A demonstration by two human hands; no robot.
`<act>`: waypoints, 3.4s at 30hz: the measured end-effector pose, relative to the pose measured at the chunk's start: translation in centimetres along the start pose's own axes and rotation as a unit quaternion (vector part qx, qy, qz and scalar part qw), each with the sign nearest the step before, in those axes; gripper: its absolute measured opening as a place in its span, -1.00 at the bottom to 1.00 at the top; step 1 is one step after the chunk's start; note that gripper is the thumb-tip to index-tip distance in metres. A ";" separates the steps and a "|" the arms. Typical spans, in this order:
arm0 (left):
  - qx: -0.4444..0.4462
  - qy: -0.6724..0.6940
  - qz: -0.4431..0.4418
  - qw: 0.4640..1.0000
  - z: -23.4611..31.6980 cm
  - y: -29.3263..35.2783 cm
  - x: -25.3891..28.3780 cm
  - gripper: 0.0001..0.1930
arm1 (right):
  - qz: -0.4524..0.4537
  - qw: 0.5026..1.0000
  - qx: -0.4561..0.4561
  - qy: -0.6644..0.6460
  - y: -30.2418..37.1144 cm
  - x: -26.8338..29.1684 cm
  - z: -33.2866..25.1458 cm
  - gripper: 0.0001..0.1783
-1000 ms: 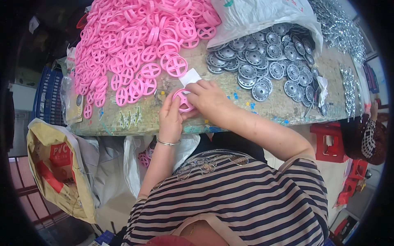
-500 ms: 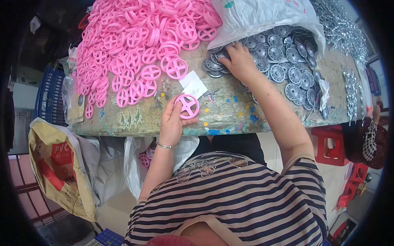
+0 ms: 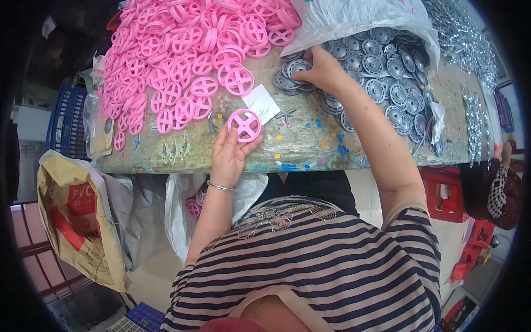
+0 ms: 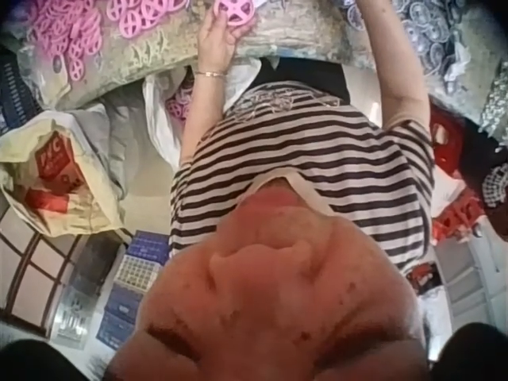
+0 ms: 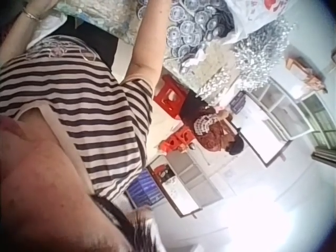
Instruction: Manually assembling small plastic and metal toy components at a workbench.
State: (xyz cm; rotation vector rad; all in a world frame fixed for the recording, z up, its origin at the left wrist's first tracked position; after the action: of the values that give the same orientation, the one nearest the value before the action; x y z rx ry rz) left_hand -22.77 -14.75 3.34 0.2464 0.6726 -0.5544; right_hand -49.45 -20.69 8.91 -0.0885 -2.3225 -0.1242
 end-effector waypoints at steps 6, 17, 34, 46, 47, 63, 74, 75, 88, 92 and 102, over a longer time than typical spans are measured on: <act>0.002 0.023 0.017 1.000 -0.2 0.2 0.2 -0.64 | 0.002 0.990 0.027 -0.136 3.5 -0.8 -3.1 -0.56; 0.018 -0.003 -0.030 0.999 -0.2 0.0 -0.9 -0.61 | -0.050 0.978 0.102 -0.173 7.9 -9.5 -8.9 -0.57; -0.039 -0.041 -0.068 0.996 0.4 0.5 -1.3 -0.45 | -0.148 0.910 0.016 -0.386 8.8 -12.1 -8.7 -0.77; -0.066 -0.094 0.002 0.993 0.8 0.7 -0.4 -0.64 | -0.146 0.917 0.049 -0.368 8.8 -14.0 -9.0 -0.78; -0.066 -0.093 0.001 0.993 0.8 0.7 -0.4 -0.64 | -0.143 0.922 0.052 -0.357 8.7 -14.0 -8.9 -0.78; -0.115 -0.334 0.252 0.901 8.0 14.3 7.7 -0.70 | 0.182 0.953 0.241 0.030 2.3 -8.0 -11.7 -0.28; -0.100 -0.457 0.239 0.851 8.8 15.7 8.2 -0.76 | 0.047 0.986 0.148 0.061 0.6 -6.9 -11.3 -0.19; -0.105 -0.412 0.211 0.880 8.2 13.8 7.1 -0.72 | 0.017 0.982 0.186 -0.012 2.4 -6.9 -13.0 -0.21; 0.020 -0.107 0.034 0.993 -0.1 0.1 -1.6 -0.65 | 0.213 0.961 0.100 0.142 3.1 2.2 -1.0 -0.54; 0.010 -0.058 0.046 0.997 -0.4 0.1 -0.6 -0.65 | 0.210 0.950 0.066 0.222 1.3 1.0 0.2 -0.58; -0.009 0.000 0.011 1.000 0.3 0.1 -0.5 -0.64 | 0.169 0.965 0.045 0.195 -1.2 0.6 1.1 -0.36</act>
State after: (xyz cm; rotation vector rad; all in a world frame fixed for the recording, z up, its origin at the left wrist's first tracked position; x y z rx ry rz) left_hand -22.87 -14.59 3.92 0.2359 0.6749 -0.5274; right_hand -50.74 -21.71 8.52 -0.3782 -1.8848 0.1268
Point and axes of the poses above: each hand's wrist, its own y-axis away from the middle knuckle, its own x-axis out of the back of the hand, z = x × y, the point moved 9 cm from there along -y, towards the middle knuckle, and after that the axes turned 8 degrees about -z, right-handed, at the moved point
